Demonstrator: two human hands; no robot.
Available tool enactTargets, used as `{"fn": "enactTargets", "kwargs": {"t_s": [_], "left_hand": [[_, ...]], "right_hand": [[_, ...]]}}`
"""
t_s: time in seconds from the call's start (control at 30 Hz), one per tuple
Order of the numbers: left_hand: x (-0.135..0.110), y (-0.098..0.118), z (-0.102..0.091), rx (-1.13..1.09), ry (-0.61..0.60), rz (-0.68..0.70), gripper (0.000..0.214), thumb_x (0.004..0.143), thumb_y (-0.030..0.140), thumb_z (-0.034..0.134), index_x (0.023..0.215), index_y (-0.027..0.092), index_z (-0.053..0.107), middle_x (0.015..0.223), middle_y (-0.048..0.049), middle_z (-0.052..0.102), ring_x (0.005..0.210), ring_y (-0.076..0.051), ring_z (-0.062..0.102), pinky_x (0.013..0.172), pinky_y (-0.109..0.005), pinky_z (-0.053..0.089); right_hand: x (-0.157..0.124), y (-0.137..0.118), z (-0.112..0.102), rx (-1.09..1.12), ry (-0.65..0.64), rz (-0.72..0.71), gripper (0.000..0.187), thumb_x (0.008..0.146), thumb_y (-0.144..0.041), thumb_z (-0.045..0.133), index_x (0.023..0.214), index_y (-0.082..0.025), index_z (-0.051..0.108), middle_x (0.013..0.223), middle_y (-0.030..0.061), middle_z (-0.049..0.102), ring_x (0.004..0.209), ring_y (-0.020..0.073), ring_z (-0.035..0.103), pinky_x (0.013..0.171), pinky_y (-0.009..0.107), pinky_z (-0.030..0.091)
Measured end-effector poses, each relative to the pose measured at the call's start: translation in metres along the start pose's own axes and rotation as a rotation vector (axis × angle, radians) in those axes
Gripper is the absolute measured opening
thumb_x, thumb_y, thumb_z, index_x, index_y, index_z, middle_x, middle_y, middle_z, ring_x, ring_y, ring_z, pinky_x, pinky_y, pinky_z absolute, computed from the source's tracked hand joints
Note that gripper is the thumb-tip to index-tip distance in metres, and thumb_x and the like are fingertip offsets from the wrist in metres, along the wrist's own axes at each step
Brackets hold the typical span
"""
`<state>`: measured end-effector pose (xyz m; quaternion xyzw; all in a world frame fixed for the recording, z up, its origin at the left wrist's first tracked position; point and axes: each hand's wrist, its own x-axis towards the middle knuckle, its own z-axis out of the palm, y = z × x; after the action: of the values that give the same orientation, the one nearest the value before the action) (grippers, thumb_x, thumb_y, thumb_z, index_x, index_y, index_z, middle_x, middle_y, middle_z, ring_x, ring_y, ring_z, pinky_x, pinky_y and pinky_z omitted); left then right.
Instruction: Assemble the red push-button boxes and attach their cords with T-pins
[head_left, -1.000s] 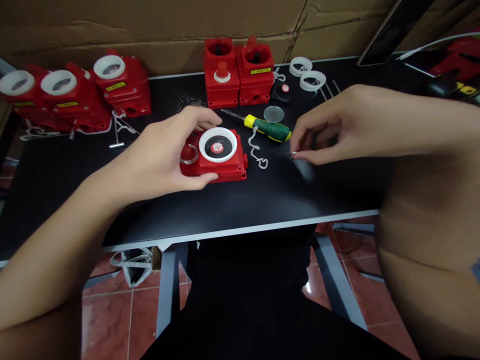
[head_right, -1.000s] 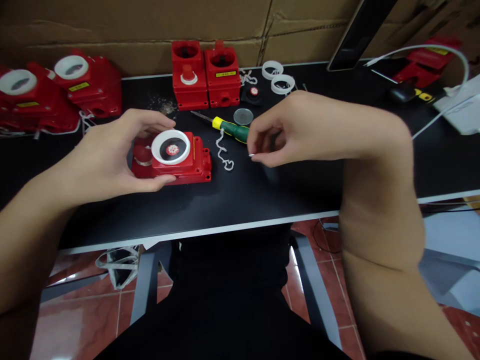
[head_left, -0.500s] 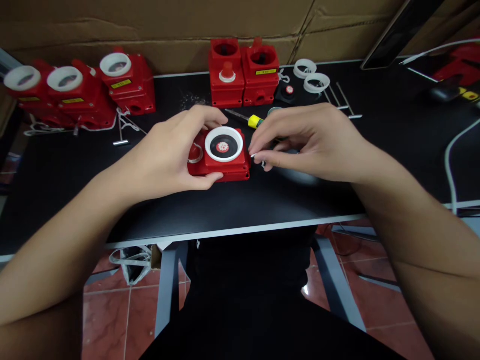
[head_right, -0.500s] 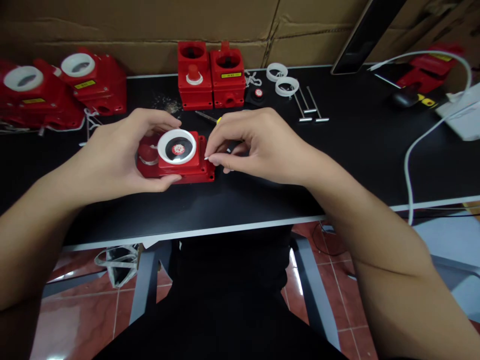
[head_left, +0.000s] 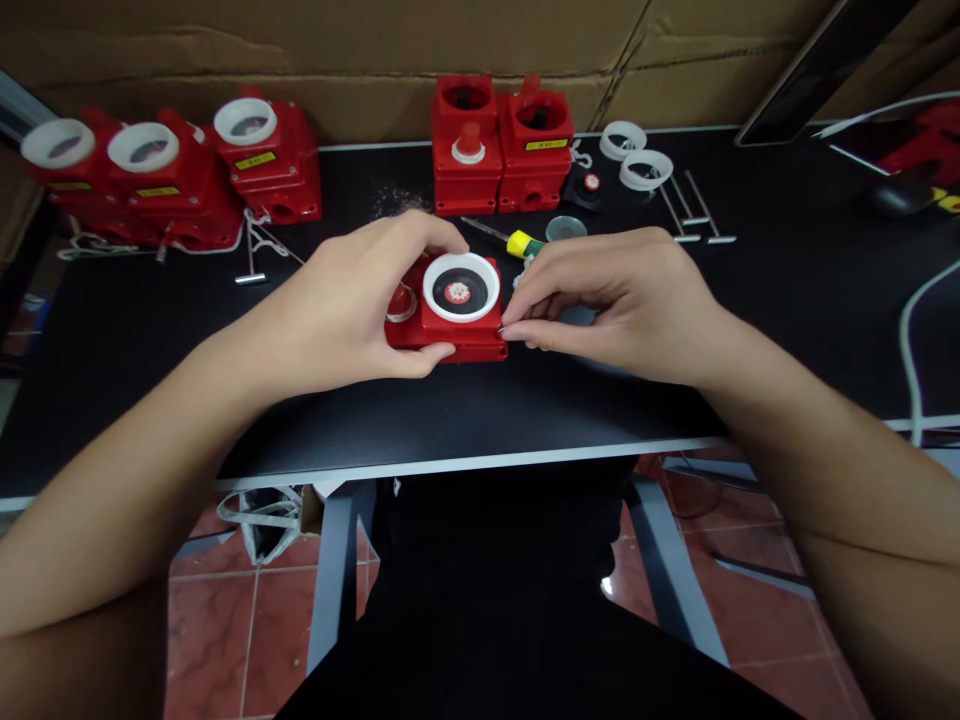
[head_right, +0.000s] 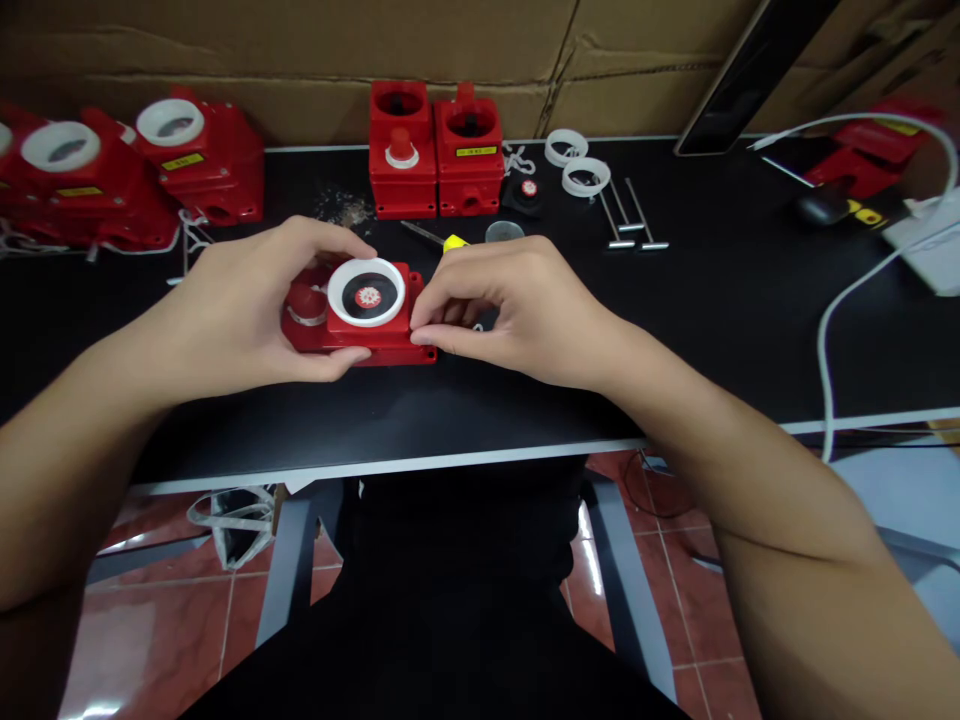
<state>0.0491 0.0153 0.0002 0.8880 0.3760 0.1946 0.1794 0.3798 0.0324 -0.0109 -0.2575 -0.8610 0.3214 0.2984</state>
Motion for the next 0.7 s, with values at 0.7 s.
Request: {"fn": "enactTargets", "kwargs": {"t_s": [0.7], "left_hand": [[-0.001,-0.003,0.001,0.014,0.006,-0.007,0.066,0.108,0.067,0.086,0.16,0.032,0.067,0.164,-0.0047,0.086,0.138,-0.037,0.086,0.121,-0.056,0.076]], "right_hand": [[0.005,-0.004,0.014,0.263,0.023,0.25,0.046,0.091,-0.084,0.113,0.087,-0.042,0.094,0.079,-0.0052,0.088,0.061,0.0254,0.081,0.069,0.054,0.081]]}}
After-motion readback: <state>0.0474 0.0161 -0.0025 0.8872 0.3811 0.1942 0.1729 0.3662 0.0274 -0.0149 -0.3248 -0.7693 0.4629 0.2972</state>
